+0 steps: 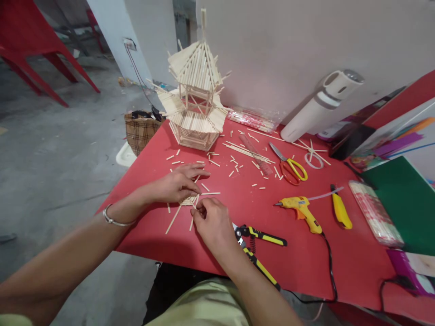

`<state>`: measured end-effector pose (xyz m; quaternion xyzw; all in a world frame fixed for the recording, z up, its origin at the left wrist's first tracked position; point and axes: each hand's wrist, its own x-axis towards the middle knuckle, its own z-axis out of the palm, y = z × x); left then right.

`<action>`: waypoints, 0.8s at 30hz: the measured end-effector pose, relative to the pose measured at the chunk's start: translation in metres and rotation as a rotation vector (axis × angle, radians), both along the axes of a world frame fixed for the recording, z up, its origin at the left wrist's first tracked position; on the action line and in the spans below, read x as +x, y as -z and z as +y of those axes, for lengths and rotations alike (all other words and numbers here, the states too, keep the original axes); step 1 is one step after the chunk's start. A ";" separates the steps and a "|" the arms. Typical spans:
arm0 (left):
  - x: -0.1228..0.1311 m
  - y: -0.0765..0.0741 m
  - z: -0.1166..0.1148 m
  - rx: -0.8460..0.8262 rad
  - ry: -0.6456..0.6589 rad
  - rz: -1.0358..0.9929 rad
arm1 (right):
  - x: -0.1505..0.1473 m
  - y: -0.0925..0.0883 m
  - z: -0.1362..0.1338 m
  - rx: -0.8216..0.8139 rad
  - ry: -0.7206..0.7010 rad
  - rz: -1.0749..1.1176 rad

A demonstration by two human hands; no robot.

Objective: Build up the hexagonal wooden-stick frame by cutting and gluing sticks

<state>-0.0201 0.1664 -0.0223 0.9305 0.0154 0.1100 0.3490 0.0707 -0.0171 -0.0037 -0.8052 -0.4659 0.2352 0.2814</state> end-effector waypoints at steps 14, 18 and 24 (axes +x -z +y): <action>0.001 0.004 0.002 0.015 -0.014 -0.008 | -0.002 -0.007 0.009 -0.195 0.013 -0.281; 0.001 0.004 0.003 0.017 -0.012 0.002 | -0.002 -0.007 0.013 -0.228 0.012 -0.305; 0.000 0.003 0.005 0.005 0.019 0.045 | 0.003 -0.005 0.016 -0.227 -0.019 -0.316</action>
